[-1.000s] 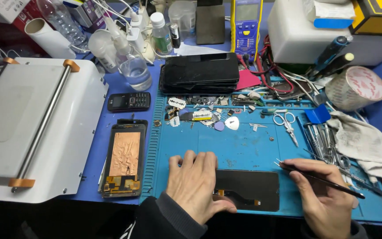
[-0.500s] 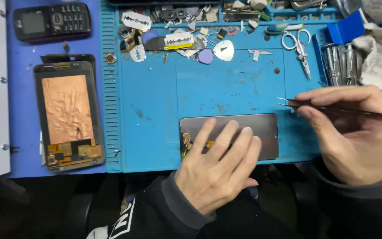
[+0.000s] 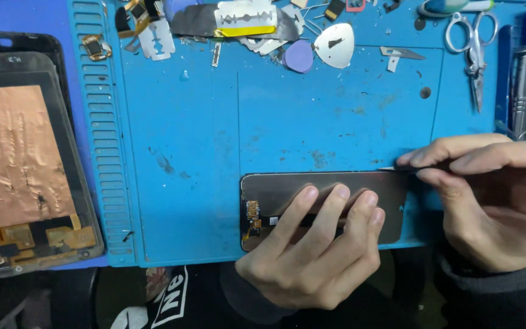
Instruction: The recorder is cleaning and repairing a smartphone screen component using various tools on a workbench.
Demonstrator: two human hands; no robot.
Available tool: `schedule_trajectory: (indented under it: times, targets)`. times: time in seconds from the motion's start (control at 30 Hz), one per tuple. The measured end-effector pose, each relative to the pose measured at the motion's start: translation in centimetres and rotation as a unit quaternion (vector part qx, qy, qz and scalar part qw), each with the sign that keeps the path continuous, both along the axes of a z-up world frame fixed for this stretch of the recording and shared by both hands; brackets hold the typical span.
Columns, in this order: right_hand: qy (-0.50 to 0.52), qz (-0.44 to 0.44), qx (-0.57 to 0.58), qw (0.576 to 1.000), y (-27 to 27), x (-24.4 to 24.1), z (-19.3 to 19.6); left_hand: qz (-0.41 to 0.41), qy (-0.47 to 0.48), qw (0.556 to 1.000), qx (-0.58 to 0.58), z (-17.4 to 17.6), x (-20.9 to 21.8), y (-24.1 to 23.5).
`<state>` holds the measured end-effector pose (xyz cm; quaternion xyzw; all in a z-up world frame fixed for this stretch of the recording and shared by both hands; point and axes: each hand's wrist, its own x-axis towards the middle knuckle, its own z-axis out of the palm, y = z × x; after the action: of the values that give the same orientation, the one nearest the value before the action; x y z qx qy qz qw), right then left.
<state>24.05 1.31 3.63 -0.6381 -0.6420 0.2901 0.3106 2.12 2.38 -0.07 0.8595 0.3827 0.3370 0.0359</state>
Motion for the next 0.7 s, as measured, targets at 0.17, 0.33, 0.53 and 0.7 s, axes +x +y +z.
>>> schedule_trajectory:
  times: [0.17, 0.33, 0.53, 0.7]
  targets:
    - [0.015, 0.027, 0.015, 0.999, -0.5, 0.4, -0.7, 0.000, 0.004, 1.000, -0.005, -0.4, -0.1, -0.3]
    - [0.003, 0.028, 0.015, 0.999, -0.7, 0.5, -0.8, 0.014, 0.002, 1.000, 0.014, -0.7, 0.1, -0.4]
    - [0.028, 0.019, 0.038, 0.999, -0.9, 1.0, -1.2, 0.001, 0.001, 1.000, 0.003, -0.6, 0.0, -0.4]
    - [0.034, 0.020, 0.017, 0.999, -0.8, 0.6, -0.9, -0.002, -0.009, 1.000, 0.007, -0.6, 0.0, -0.3]
